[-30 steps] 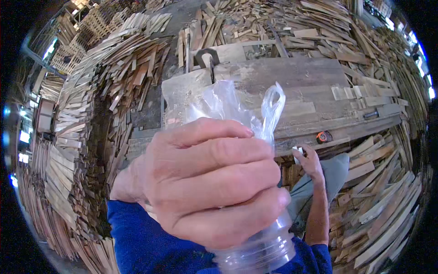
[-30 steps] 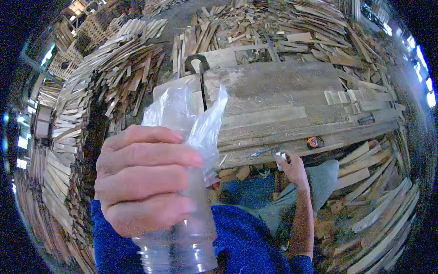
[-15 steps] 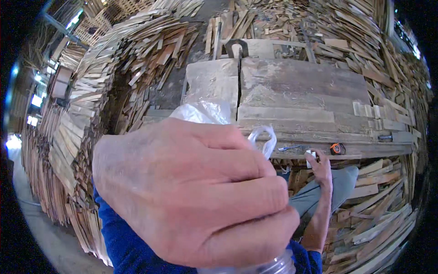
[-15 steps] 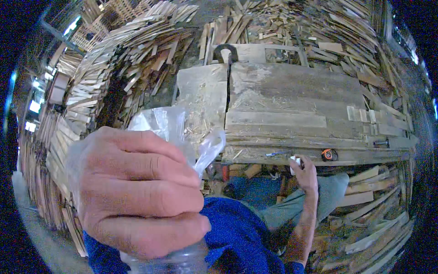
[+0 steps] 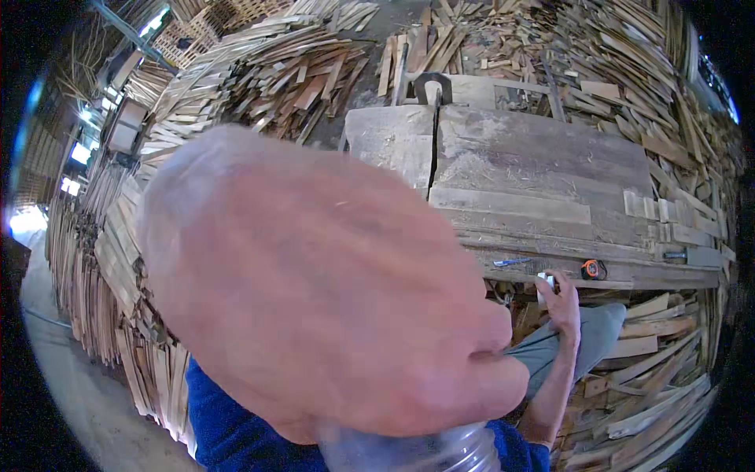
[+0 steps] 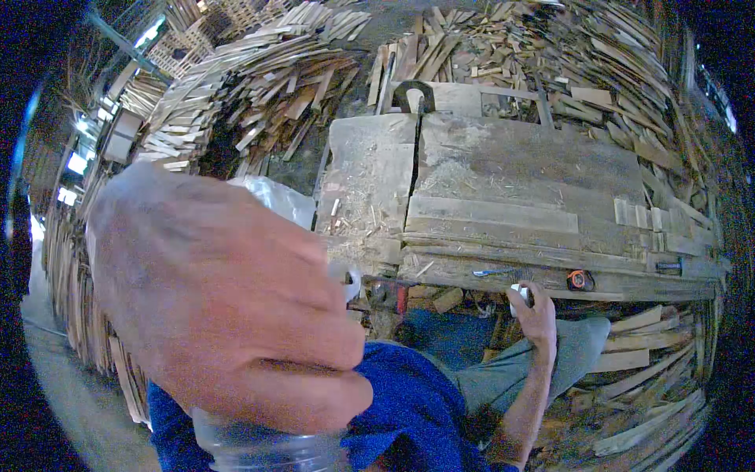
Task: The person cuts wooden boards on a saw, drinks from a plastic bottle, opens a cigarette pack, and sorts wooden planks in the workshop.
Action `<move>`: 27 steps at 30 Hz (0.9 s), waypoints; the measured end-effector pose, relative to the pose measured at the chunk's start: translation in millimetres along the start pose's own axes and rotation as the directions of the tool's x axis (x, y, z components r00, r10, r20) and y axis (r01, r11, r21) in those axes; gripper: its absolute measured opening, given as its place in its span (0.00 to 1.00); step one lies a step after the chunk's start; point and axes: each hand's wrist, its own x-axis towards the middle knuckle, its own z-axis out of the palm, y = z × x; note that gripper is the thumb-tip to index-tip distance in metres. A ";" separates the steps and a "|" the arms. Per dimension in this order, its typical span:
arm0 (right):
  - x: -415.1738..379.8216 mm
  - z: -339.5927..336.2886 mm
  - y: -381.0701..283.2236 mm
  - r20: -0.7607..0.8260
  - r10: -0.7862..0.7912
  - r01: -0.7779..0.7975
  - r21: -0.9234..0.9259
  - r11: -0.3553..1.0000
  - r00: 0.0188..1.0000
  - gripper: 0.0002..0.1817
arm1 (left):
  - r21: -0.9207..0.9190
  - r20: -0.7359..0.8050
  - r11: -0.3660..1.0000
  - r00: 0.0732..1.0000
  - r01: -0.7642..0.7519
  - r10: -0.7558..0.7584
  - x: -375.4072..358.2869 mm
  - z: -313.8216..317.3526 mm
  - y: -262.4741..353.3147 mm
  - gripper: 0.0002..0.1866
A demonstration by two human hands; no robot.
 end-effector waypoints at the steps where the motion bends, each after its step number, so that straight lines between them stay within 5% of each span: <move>1: -0.8 1.1 6.2 -0.015 -0.046 0.046 -0.032 0.998 0.999 0.22 | -0.007 0.071 1.000 0.997 -0.025 0.025 3.8 -3.1 -2.8 0.21; 5: -6.5 -0.1 4.5 -0.032 -0.025 0.023 -0.047 0.999 0.999 0.22 | -0.035 0.332 0.989 0.932 -0.141 0.144 17.0 -10.3 -11.2 0.26; 14: -13.1 -0.7 -3.0 -0.059 -0.031 0.025 -0.089 0.996 0.998 0.22 | -0.212 0.325 0.971 0.929 -0.112 0.178 26.1 -14.2 -6.2 0.29; 27: -15.1 -4.3 -5.0 0.005 -0.006 0.006 -0.049 0.999 1.000 0.23 | -0.192 0.284 0.977 0.948 -0.092 0.145 29.9 -16.4 -0.7 0.29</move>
